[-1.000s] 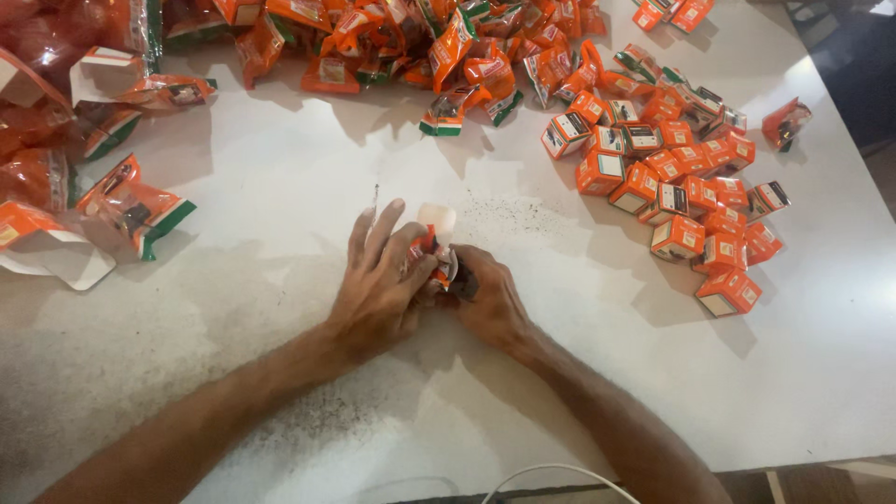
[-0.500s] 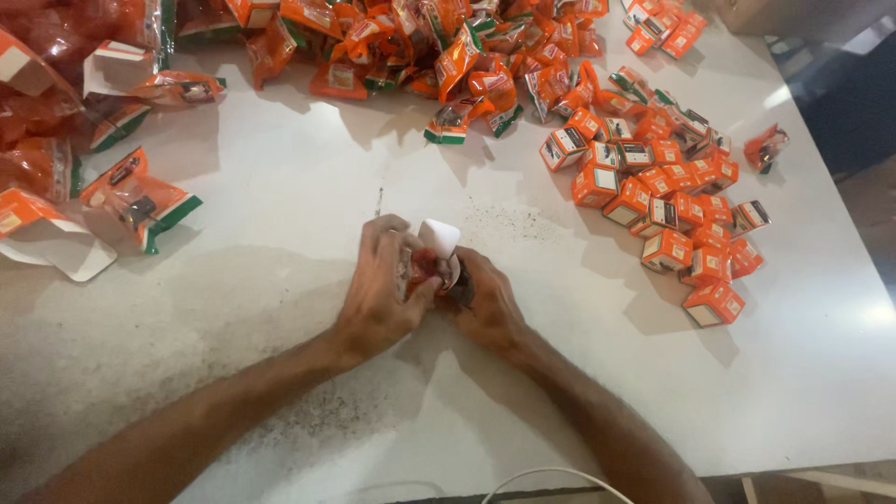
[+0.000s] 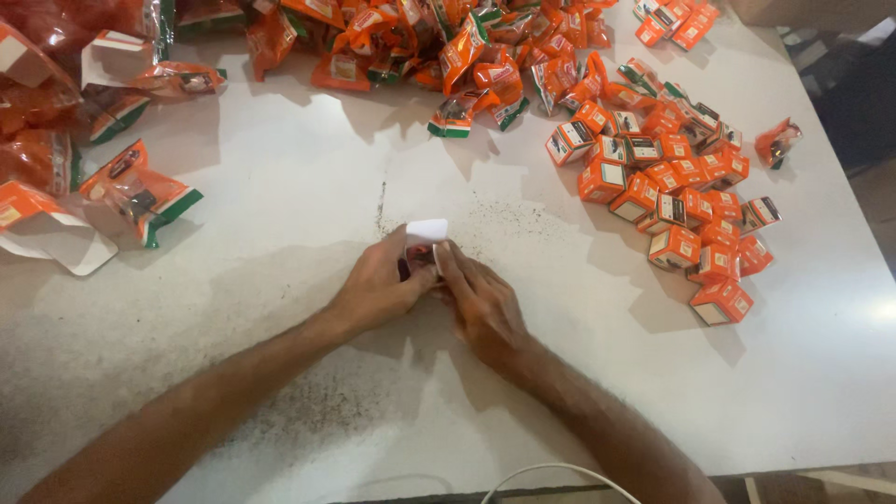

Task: The person picks sealed plastic blister packs of small orange boxes from a pile on the table, tears the plastic open by hand, removes the folded cardboard box, folds and closes the box flaps, and sets the finished box on a growing pile to the side. Discarded plastic wrappers and empty cartons accumulate on the table.

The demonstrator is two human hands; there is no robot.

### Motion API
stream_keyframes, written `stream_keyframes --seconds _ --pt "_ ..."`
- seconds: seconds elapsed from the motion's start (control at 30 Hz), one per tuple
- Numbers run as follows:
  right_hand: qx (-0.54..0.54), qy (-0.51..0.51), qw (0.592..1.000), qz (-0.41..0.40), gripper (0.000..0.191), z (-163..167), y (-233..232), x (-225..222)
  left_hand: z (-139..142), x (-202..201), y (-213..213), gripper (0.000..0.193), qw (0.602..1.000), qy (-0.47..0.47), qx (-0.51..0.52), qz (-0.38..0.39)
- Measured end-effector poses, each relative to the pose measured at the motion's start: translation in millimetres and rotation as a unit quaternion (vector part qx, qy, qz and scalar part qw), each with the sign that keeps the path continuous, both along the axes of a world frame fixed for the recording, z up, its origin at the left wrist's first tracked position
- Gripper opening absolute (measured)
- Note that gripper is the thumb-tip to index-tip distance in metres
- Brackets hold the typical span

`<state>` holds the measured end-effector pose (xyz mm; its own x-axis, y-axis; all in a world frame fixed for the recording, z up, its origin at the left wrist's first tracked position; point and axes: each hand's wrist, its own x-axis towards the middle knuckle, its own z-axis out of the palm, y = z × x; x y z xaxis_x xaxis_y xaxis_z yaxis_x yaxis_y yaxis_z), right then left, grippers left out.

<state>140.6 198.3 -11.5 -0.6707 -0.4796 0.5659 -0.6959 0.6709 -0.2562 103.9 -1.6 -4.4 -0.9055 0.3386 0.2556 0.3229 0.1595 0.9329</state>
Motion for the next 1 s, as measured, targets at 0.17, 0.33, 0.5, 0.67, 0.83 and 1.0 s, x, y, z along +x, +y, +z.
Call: stream_keyframes --seconds 0.17,0.33,0.5,0.67,0.83,1.0 --pt "0.12 0.076 0.989 -0.038 0.063 5 -3 -1 1 -16 -16 0.027 0.928 -0.308 0.178 -0.108" --pt "0.091 0.059 0.993 -0.037 0.061 6 -6 0 -1 -16 -2 0.019 0.965 -0.246 0.08 -0.043" --pt "-0.072 -0.047 0.996 -0.014 0.048 3 -7 1 -1 0 6 0.023 0.94 0.305 -0.112 0.104" --pt "-0.11 -0.066 0.991 -0.034 0.061 -4 -2 -2 1 6 -7 0.044 0.923 0.375 -0.087 -0.01" --pt "-0.095 -0.06 0.993 -0.035 0.071 -10 2 -3 -4 7 -7 0.034 0.941 0.325 -0.097 0.01" --pt "-0.1 -0.08 0.991 -0.04 0.07 -12 1 -4 -11 2 -7 0.027 0.97 0.234 -0.065 -0.027"
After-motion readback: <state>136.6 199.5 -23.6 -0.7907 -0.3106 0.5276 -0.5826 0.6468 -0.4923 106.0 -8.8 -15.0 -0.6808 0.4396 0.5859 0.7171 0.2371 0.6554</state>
